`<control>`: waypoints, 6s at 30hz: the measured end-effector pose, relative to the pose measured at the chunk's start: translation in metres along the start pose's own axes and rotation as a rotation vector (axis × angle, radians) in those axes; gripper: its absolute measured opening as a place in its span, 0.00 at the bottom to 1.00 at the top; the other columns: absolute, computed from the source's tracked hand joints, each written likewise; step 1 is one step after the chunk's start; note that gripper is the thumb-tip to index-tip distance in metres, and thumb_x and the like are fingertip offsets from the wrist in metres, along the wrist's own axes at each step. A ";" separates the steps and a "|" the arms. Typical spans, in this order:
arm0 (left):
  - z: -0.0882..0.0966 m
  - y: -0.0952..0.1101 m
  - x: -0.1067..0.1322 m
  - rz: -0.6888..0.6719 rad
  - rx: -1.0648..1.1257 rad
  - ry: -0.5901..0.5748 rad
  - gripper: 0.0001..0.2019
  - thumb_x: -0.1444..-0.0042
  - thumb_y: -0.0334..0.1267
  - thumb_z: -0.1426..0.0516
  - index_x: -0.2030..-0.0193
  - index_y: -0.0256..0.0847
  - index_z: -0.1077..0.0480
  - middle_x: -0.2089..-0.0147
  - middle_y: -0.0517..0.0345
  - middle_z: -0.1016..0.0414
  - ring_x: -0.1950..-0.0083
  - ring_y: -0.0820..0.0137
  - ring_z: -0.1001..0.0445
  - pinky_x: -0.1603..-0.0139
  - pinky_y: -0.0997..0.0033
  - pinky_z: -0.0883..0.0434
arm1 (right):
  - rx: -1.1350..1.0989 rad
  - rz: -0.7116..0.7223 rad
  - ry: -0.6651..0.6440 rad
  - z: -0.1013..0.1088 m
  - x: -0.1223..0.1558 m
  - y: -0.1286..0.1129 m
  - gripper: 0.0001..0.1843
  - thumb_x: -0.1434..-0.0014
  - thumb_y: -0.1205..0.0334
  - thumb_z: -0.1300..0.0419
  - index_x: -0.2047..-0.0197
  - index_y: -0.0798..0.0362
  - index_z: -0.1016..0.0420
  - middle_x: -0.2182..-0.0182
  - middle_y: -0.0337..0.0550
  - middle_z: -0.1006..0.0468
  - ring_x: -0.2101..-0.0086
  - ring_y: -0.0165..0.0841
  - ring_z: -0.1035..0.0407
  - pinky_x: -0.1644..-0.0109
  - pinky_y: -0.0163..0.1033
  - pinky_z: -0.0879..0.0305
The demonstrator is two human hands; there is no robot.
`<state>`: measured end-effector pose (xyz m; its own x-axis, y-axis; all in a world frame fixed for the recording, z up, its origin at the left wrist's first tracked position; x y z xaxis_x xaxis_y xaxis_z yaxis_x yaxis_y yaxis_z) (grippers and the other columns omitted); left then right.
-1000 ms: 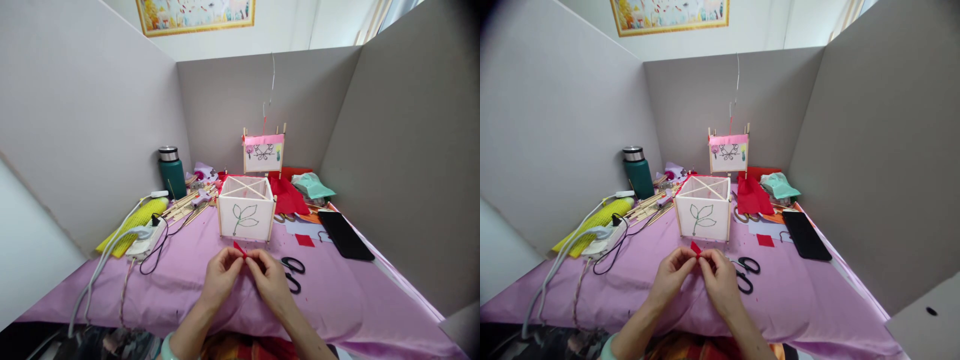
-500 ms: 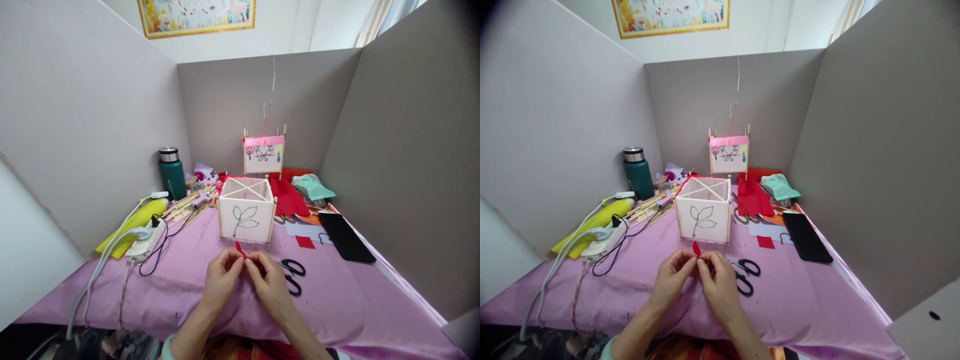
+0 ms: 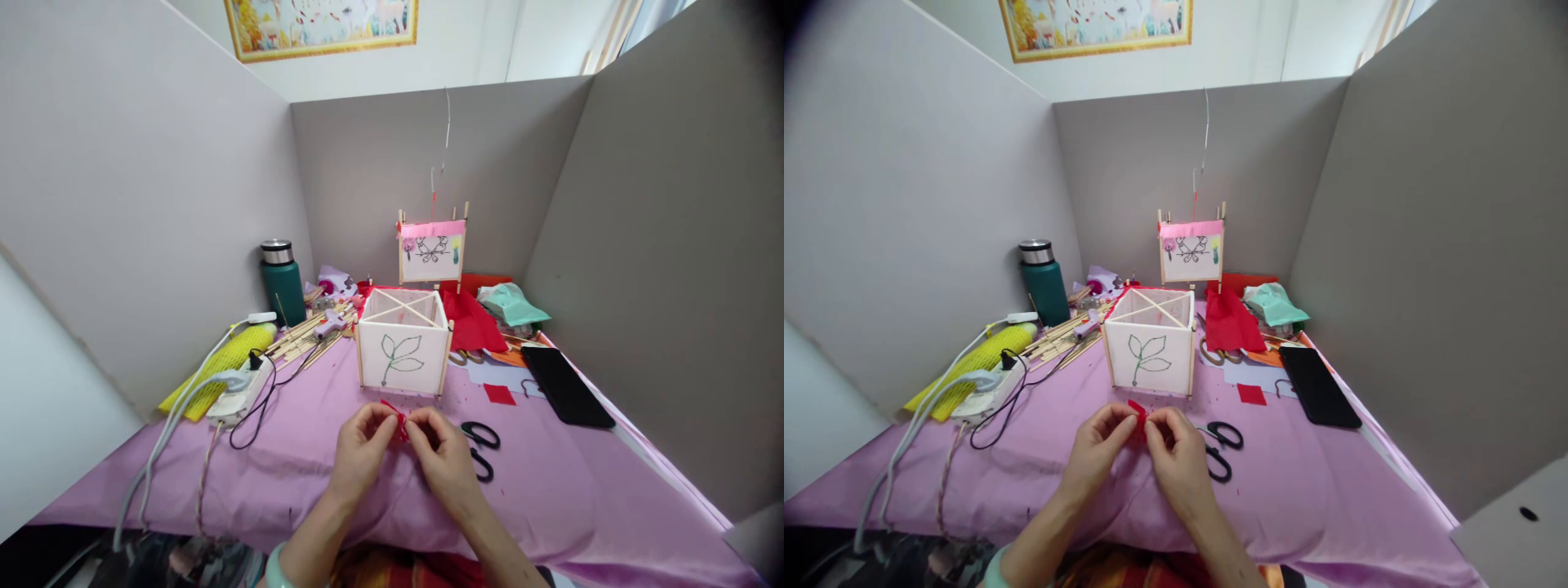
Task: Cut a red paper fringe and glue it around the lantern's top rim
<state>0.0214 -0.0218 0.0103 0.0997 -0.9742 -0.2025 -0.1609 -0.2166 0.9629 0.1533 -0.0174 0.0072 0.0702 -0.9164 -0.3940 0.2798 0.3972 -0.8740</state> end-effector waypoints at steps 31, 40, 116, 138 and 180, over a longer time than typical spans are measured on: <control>0.000 0.002 0.002 -0.011 -0.009 -0.021 0.06 0.47 0.38 0.41 0.68 0.37 0.31 0.70 0.58 0.29 0.68 0.72 0.30 0.65 0.73 0.32 | -0.049 0.020 0.045 0.003 0.001 -0.001 0.07 0.41 0.61 0.43 0.69 0.52 0.26 0.71 0.38 0.25 0.69 0.32 0.32 0.65 0.33 0.38; 0.000 0.001 0.001 -0.036 -0.108 -0.023 0.08 0.49 0.38 0.40 0.65 0.37 0.33 0.67 0.56 0.28 0.66 0.70 0.29 0.64 0.70 0.31 | -0.031 0.034 0.040 0.002 0.002 -0.002 0.07 0.41 0.62 0.43 0.69 0.52 0.26 0.72 0.39 0.25 0.70 0.32 0.31 0.65 0.33 0.38; -0.020 0.032 -0.004 0.281 0.046 -0.412 0.15 0.57 0.44 0.34 0.68 0.35 0.27 0.72 0.56 0.27 0.74 0.74 0.32 0.72 0.75 0.36 | -1.025 -0.300 0.183 0.042 0.003 -0.020 0.06 0.52 0.60 0.36 0.74 0.53 0.25 0.72 0.40 0.28 0.71 0.30 0.35 0.66 0.34 0.37; -0.008 0.038 0.002 0.131 -0.198 -0.230 0.12 0.47 0.43 0.43 0.71 0.35 0.32 0.74 0.60 0.32 0.73 0.74 0.36 0.71 0.74 0.38 | 0.334 0.502 -0.021 0.038 0.014 -0.035 0.21 0.52 0.80 0.52 0.61 0.50 0.29 0.51 0.45 0.35 0.51 0.41 0.40 0.49 0.49 0.43; 0.000 0.042 0.004 0.410 0.193 -0.229 0.15 0.54 0.45 0.36 0.72 0.36 0.33 0.79 0.60 0.29 0.82 0.76 0.35 0.83 0.76 0.35 | 0.226 0.016 -0.075 0.035 0.006 -0.037 0.17 0.34 0.55 0.53 0.70 0.52 0.33 0.74 0.37 0.30 0.71 0.31 0.35 0.67 0.34 0.42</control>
<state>0.0148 -0.0350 0.0496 -0.2239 -0.9658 0.1305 -0.3222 0.1997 0.9254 0.1770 -0.0395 0.0470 0.1454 -0.9145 -0.3775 0.4848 0.3984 -0.7786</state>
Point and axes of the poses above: each hand's wrist, its own x-axis away from the middle knuckle, its own z-axis out of the back of the hand, y = z × x, the point moved 1 cm from there along -x, towards the middle knuckle
